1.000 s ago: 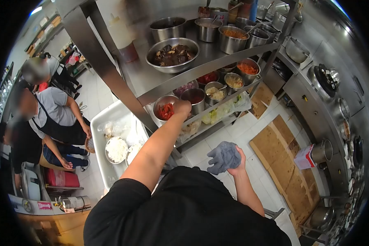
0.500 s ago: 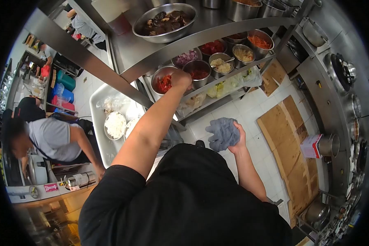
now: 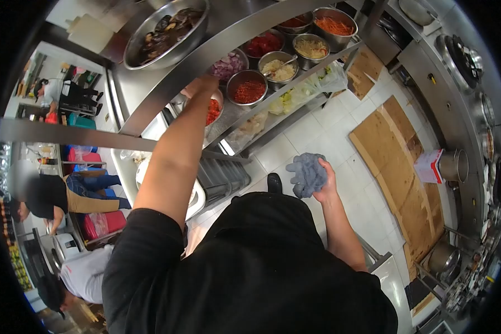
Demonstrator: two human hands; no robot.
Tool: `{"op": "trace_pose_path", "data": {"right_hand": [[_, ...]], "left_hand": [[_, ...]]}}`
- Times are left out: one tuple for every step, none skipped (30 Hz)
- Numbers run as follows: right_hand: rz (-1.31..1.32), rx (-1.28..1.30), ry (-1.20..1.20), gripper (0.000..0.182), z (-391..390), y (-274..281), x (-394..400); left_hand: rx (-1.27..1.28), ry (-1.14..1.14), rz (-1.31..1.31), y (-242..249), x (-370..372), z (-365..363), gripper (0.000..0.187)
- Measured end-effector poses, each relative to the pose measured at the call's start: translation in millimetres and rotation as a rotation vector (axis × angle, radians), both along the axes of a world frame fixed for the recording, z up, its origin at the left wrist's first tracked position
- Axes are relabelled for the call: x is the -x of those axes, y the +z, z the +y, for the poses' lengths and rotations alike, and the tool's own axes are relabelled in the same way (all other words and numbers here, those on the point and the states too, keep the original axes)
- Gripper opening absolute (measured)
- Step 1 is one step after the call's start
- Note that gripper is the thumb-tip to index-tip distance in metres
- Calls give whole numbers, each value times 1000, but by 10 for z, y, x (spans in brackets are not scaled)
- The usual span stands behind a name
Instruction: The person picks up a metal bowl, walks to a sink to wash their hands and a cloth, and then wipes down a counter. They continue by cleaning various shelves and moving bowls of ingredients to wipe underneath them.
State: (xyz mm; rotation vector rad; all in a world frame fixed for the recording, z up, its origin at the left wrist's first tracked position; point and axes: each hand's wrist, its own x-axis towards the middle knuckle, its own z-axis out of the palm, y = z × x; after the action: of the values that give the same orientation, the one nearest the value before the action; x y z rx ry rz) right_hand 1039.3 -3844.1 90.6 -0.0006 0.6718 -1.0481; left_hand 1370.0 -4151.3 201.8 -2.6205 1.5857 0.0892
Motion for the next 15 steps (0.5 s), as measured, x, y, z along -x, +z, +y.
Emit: {"op": "trace_pose_path", "data": {"right_hand": [[-9,-17,-31,51,15,8,-4],[-19,-34,-64,47,24,-1,-3],[-17,-47,-76,46,37,-29,9],[-16,-62,-87,46,51,-63,22],[-14,-77,-97,45,66,-98,40],[-11,-88,-98,45,79,-129,63],[-9,-97,-99,45,87,-153,81],[7,-109,-99,47,95,-179,88],[22,-121,-98,49,103,-199,93],[53,-135,-92,53,101,-209,97],[84,-144,-85,57,85,-216,103],[104,-153,-96,57,84,-239,107],[115,-153,-97,57,79,-255,107],[127,-147,-99,57,57,-266,104],[139,-142,-99,57,36,-267,99]], "left_hand": [[-12,-32,-36,-89,-35,-92,59],[9,-57,-34,-174,-94,-190,60],[59,-76,3,-257,-154,-275,60],[117,-96,49,-318,-218,-350,61],[183,-113,96,-381,-287,-417,61],[254,-130,151,-441,-349,-484,62],[325,-148,201,-491,-408,-533,62],[391,-174,255,-530,-468,-588,63],[436,-195,289,-570,-516,-618,64],[465,-208,321,-616,-581,-634,64],[520,-224,327,-654,-623,-671,66],[409,-239,234,-355,-413,-495,64],[301,-263,140,-31,-187,-305,62],[307,-224,187,-14,-190,-364,58],[326,-191,305,-16,-173,-423,56]]}}
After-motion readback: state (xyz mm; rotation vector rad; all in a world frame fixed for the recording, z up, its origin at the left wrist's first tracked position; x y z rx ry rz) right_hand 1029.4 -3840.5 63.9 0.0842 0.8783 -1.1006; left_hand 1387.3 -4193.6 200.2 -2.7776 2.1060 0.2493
